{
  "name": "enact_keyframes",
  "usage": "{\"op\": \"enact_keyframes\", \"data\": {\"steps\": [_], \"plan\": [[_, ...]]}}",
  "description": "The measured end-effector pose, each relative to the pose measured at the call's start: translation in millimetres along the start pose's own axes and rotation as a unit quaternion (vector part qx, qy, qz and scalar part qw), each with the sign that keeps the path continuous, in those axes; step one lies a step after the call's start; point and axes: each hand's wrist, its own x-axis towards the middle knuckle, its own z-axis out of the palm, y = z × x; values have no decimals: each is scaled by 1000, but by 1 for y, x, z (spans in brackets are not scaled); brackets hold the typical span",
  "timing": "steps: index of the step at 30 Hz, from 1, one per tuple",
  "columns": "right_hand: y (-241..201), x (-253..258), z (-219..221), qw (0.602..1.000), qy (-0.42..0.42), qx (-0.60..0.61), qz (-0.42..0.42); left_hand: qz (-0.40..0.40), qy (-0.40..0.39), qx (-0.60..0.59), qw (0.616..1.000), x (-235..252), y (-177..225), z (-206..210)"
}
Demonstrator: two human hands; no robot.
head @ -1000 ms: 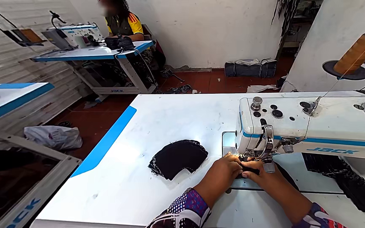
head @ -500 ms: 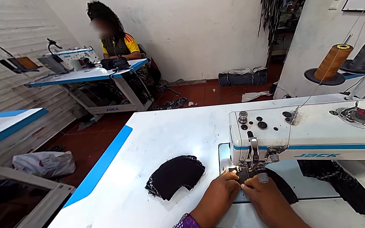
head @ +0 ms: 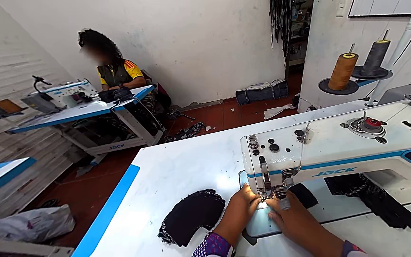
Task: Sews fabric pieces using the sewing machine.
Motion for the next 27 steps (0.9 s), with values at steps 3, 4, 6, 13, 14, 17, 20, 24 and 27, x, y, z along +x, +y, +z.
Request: {"op": "enact_keyframes", "data": {"steps": [3, 4, 6, 13, 14, 17, 20, 24, 27], "plan": [[-3, 9, -11, 998, -52, 0, 42, -24, 10, 6, 1000, 6, -4, 2], [-3, 12, -13, 997, -64, 1, 53, -28, 15, 6, 999, 7, -5, 2], [-2, 14, -12, 997, -57, 3, 60, -31, 18, 7, 999, 6, -5, 3], [-4, 19, -10, 993, 30, -22, 113, -66, -17, 15, 998, 6, -1, 0], [-6, 20, -13, 992, -7, -28, 123, -65, -18, 12, 998, 4, -1, 0], [-4, 2, -12, 994, -35, -26, 95, -33, -7, -21, 999, -19, 3, 2], [-3, -49, 11, 995, 82, -46, -23, 0, 74, 5, 997, -58, 13, 11], [-6, -93, 19, 988, 126, -47, -82, -105, -37, 60, 992, -78, 40, 1], [-5, -89, 4, 992, 117, 25, -35, -95, -53, 12, 994, -75, 47, -3]]}}
